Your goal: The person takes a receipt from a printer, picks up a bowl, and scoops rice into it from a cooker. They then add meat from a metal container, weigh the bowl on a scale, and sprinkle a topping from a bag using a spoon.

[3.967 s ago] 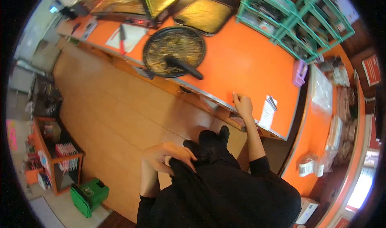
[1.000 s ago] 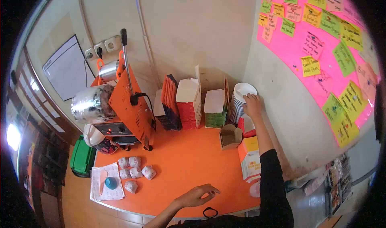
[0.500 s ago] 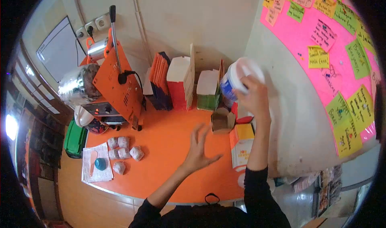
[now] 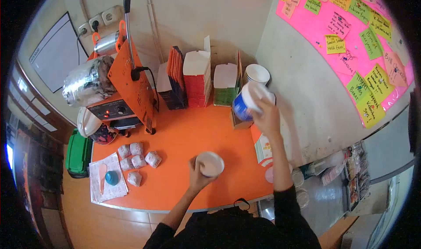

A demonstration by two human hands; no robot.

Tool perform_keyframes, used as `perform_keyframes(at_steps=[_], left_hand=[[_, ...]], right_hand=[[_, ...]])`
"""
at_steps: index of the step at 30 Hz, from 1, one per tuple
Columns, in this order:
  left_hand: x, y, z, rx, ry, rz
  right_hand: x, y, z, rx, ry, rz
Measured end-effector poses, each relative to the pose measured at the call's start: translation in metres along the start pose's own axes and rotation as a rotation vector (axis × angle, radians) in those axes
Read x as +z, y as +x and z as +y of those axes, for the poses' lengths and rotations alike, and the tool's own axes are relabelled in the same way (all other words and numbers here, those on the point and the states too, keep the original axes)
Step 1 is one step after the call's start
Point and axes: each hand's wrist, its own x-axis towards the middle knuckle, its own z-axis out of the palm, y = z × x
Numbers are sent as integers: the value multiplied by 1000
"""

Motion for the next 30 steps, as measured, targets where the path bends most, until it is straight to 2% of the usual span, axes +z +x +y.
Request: perform_keyframes(at_steps=[2, 5, 7, 8, 9, 10, 11, 12, 14, 15, 17, 20, 21, 23, 25, 27, 28, 30], left_hand=[[6, -46, -44, 153, -34, 13], [8, -94, -68, 211, -7, 23], [22, -122, -87, -492, -822, 46], [13, -115, -76, -489, -819, 62], [-12, -101, -46, -215, -341, 10], [-32, -88, -21, 56, 140, -42], [-41, -81, -7, 59, 150, -33], [-46, -74, 6, 39, 188, -45], [-41, -60, 14, 8, 172, -24], [-36, -44, 19, 12, 171, -29], [-22, 1, 30, 91, 97, -15], [21, 91, 46, 227, -139, -100], [41, 122, 52, 248, -219, -128], [72, 191, 76, 361, -275, -132], [113, 250, 87, 457, -250, -31], [142, 293, 94, 354, -242, 4], [156, 310, 93, 362, -251, 0], [186, 339, 87, 312, -291, 135]], right_hand=[[-2, 45, 14, -31, -224, 72], [15, 113, 60, -70, -390, 94], [33, 134, 93, -107, -426, 73], [43, 140, 109, -128, -467, 44], [51, 141, 123, -138, -456, 47], [59, 139, 137, -88, -432, -75], [64, 139, 146, -37, -408, -196], [68, 139, 152, -43, -403, -188], [69, 134, 167, -6, -378, -304], [64, 136, 168, 1, -380, -302], [58, 140, 175, 27, -186, -373], [61, 148, 192, -14, -34, -368], [59, 152, 195, -10, -43, -355], [53, 157, 188, 6, -41, -459], [56, 162, 192, 16, -1, -469], [62, 169, 202, 26, 37, -480], [65, 172, 207, -4, 39, -506], [68, 174, 212, -25, 36, -524]])
